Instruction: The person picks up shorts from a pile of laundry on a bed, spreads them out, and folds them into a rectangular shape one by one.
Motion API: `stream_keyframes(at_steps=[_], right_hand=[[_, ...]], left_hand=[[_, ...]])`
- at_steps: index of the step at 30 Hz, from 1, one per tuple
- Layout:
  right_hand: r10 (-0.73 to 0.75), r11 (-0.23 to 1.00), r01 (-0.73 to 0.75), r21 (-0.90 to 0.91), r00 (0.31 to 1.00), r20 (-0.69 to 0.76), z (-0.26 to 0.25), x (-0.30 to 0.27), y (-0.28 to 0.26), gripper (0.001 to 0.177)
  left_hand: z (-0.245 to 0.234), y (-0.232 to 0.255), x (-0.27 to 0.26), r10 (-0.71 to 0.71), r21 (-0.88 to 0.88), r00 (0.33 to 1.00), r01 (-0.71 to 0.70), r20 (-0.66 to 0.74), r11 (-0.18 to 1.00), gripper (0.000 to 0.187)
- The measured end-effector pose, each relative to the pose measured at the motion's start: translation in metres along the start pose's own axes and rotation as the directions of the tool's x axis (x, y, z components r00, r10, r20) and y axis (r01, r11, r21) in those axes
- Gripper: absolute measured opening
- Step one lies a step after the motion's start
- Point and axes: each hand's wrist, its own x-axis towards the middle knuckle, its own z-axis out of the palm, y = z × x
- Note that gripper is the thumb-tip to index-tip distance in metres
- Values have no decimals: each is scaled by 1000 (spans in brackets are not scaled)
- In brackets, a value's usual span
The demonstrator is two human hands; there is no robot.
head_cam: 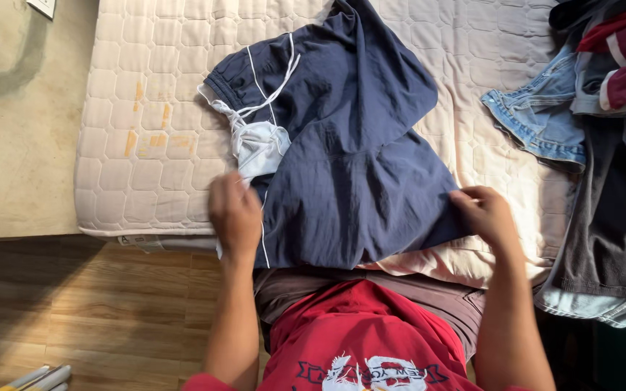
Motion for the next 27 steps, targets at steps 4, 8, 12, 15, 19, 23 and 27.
stream_keyframes(at_steps=[4,8,12,15,19,23,27], right_hand=[[-7,969,-22,246,994,113,15,9,-24,28],[-75,782,-1,623,993,95,-3,12,-19,19],[88,970,-80,231,996,-27,-50,-1,13,28],[43,938,-72,-340,995,-92,-64,11,18,30],[-384,848,282,-449,911,-151,-37,87,-20,32],[-507,861,492,-126,851,-136,40,228,-115,38],[-469,883,467,-42,873,-135,109,325,-180,43]], left_hand=[[33,9,37,-64,166,962,20,265,986,48],[60,-8,52,-205,286,926,112,318,952,42],[79,-60,45,-258,194,896,198,361,961,25],[66,-96,57,-588,-358,635,771,500,527,18],[33,-98,87,-526,240,846,495,84,835,26],[53,-72,145,-226,173,974,224,-9,959,35],[98,-61,176,-434,185,834,393,340,901,64]])
